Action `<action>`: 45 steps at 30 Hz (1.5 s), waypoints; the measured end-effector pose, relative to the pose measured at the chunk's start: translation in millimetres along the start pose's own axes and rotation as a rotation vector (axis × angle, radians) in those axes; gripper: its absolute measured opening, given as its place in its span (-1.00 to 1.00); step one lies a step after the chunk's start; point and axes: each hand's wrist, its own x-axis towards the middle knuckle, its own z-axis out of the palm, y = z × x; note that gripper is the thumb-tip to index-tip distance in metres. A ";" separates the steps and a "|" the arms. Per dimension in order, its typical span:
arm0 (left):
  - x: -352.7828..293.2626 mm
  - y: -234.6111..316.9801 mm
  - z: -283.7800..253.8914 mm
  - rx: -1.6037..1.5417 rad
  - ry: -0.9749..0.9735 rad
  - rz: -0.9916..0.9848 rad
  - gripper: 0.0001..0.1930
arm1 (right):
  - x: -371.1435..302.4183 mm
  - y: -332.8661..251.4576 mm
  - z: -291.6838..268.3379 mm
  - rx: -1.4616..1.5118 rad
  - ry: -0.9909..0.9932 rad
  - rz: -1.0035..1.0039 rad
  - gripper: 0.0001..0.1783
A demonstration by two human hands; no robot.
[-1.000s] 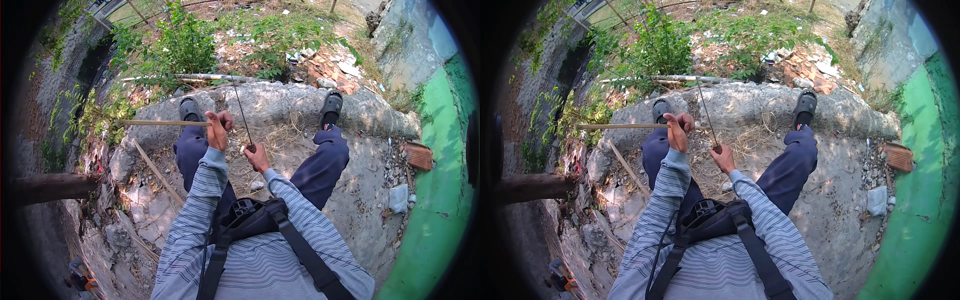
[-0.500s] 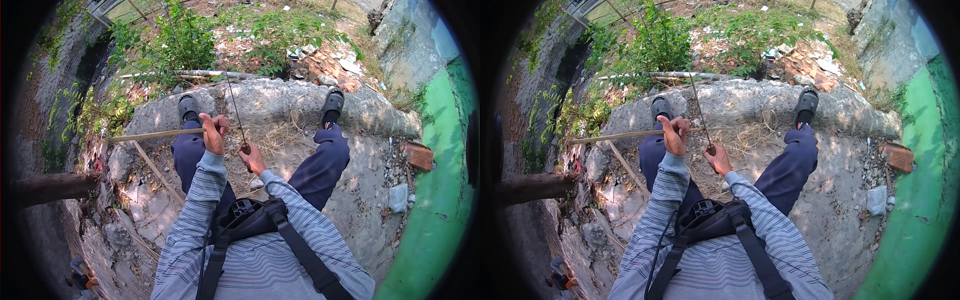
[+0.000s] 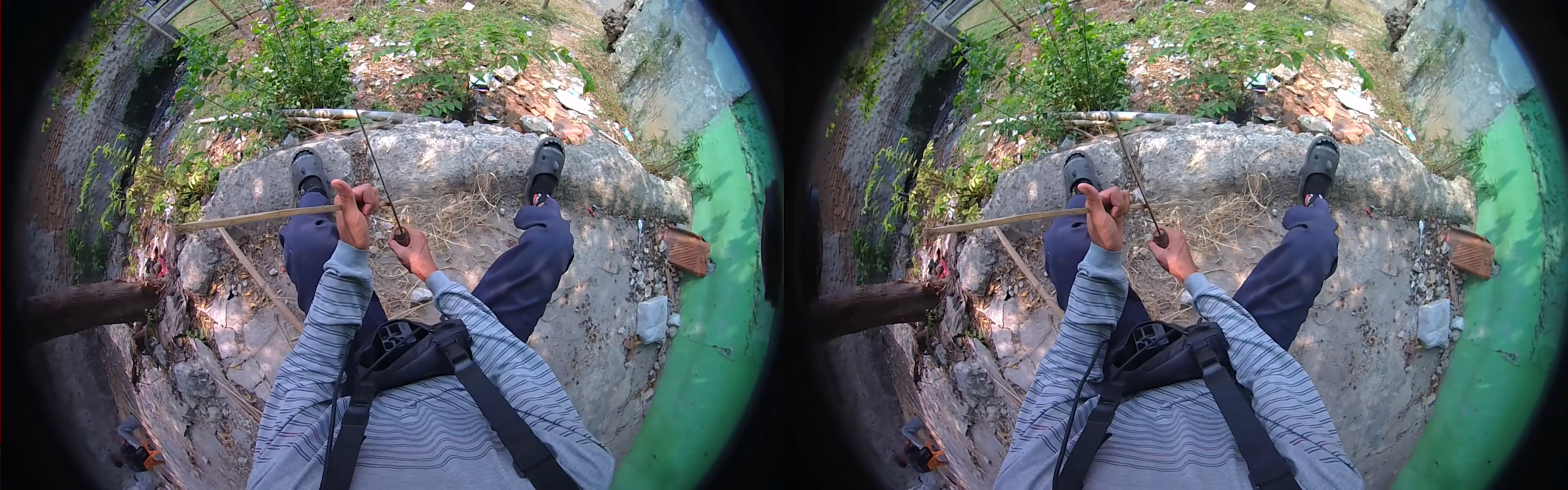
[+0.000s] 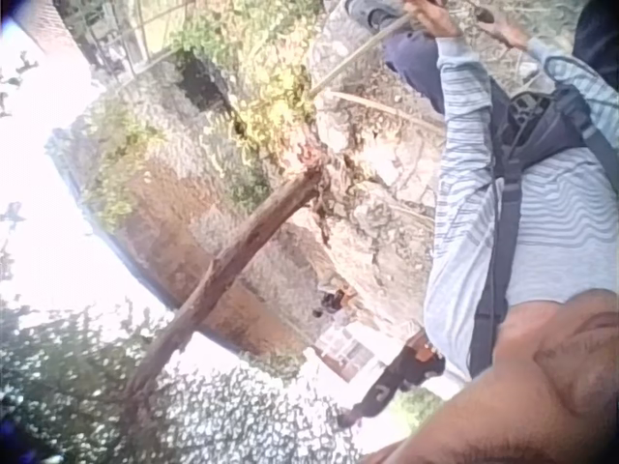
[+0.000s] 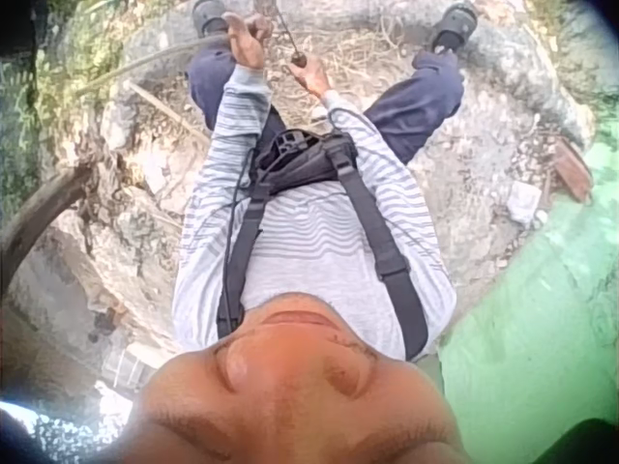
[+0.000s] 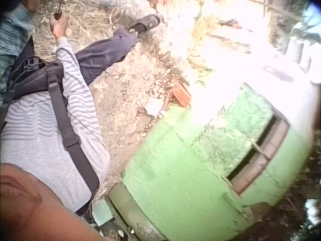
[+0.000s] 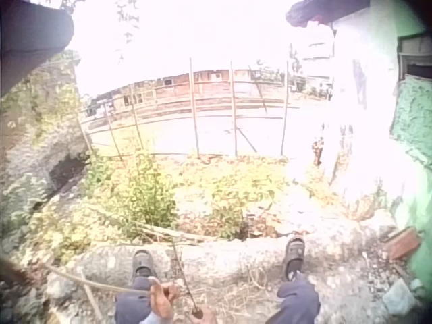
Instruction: The person shaves and scrapes a wooden stick using a machete while sitting outdoors.
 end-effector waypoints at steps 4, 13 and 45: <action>4.1 1.5 14.7 0.020 -0.037 0.009 -0.14 | 13.9 42.3 -17.3 -0.110 0.078 0.041 -0.79; -1.4 5.8 7.8 0.069 0.010 -0.002 -0.15 | -8.5 25.1 -8.1 -0.166 0.107 0.006 -0.80; -3.3 5.2 -0.3 -0.202 -0.210 -0.068 -0.42 | -7.3 -37.3 -39.3 0.124 -0.251 0.226 -0.86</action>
